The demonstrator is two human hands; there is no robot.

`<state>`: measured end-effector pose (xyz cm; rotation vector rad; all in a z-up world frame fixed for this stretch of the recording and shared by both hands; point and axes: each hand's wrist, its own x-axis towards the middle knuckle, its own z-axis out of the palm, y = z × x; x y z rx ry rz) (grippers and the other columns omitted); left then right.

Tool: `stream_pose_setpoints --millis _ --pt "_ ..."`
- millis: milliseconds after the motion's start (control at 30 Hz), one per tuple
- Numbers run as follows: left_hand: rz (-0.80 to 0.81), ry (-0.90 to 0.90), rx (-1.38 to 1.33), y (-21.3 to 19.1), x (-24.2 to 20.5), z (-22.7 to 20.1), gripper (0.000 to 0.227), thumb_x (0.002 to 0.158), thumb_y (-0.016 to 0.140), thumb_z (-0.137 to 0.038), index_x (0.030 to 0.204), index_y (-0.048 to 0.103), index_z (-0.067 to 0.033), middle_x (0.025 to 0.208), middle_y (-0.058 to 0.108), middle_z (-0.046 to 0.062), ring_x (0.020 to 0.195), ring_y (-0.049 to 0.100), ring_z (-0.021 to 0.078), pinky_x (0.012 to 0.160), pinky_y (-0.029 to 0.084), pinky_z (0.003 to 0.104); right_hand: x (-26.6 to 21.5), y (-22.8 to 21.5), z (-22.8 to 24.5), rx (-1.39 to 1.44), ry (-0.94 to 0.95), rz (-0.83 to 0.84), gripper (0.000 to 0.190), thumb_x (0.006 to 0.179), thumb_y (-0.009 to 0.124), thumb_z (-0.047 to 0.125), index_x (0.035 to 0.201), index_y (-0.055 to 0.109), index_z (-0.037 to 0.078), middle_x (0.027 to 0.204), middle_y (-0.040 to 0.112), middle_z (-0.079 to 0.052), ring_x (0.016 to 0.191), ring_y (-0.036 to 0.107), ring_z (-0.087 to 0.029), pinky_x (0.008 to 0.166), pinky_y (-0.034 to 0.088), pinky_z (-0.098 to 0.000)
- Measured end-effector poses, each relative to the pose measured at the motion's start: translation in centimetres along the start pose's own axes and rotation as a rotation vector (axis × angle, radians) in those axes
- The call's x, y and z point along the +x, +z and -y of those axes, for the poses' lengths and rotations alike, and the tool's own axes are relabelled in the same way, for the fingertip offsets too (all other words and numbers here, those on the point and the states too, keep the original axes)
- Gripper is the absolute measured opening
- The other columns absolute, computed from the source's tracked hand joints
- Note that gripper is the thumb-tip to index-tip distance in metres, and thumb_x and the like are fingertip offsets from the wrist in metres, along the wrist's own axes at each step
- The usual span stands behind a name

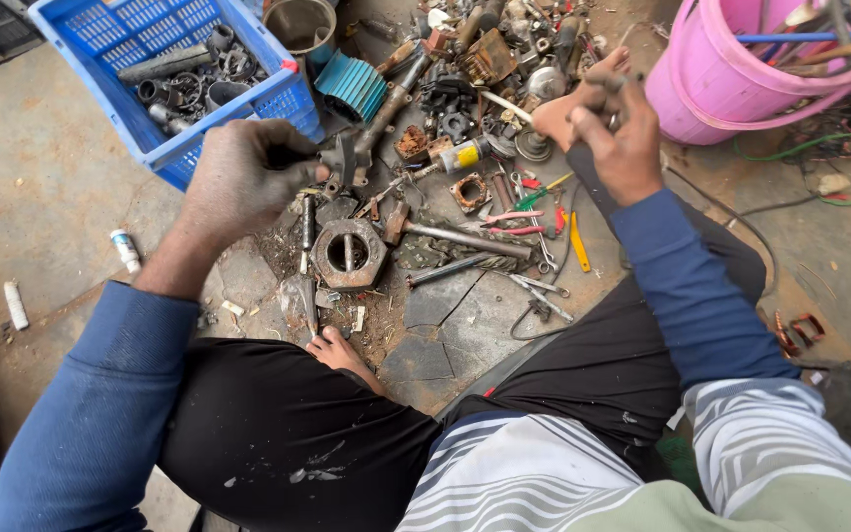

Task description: The person sits on the floor and uses a hammer and pliers to work on a metal part placed in a vise. They repeatedly strike the part with the hammer and adjust it with pliers.

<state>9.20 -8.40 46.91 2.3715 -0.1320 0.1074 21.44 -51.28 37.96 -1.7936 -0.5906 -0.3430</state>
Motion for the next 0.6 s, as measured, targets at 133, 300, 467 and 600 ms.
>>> stream_pose_setpoints --millis 133,300,467,600 --pt "-0.002 -0.158 -0.155 -0.2 -0.4 3.3 0.012 0.088 0.084 -0.011 0.091 0.077 -0.0018 0.081 0.074 0.006 0.068 0.063 0.0075 0.062 0.052 0.027 -1.7 1.7 -6.4 0.239 0.304 -0.056 0.03 0.101 0.068 0.002 0.13 0.059 -0.002 0.1 0.068 -0.006 0.079 0.066 -0.013 0.073 0.056 -0.0271" --pt "-0.012 -0.246 -0.353 -0.4 0.3 5.5 0.014 0.085 0.085 -0.008 0.095 0.077 -0.0027 0.087 0.077 0.001 0.075 0.068 0.0046 0.069 0.055 0.022 -2.4 4.8 -9.9 0.324 0.409 0.02 0.026 0.103 0.065 0.004 0.127 0.06 -0.003 0.099 0.072 -0.007 0.079 0.068 -0.013 0.074 0.058 -0.0266" --pt "0.021 -0.238 -0.328 0.1 1.6 6.4 0.021 0.086 0.083 -0.008 0.106 0.077 -0.0028 0.094 0.078 0.002 0.082 0.07 0.006 0.075 0.057 0.023 -2.7 6.0 -10.3 0.296 0.487 0.096 0.03 0.101 0.067 0.006 0.129 0.06 -0.006 0.101 0.071 -0.009 0.082 0.068 -0.013 0.073 0.057 -0.0263" --pt "0.037 -0.269 -0.319 0.4 2.7 7.7 0.023 0.09 0.081 -0.013 0.11 0.077 -0.0033 0.097 0.078 0.004 0.085 0.07 0.0086 0.079 0.057 0.028 -2.3 5.8 -9.7 0.252 0.523 0.133 0.031 0.101 0.067 0.007 0.128 0.06 -0.006 0.104 0.07 -0.011 0.085 0.069 -0.014 0.076 0.058 -0.0278"
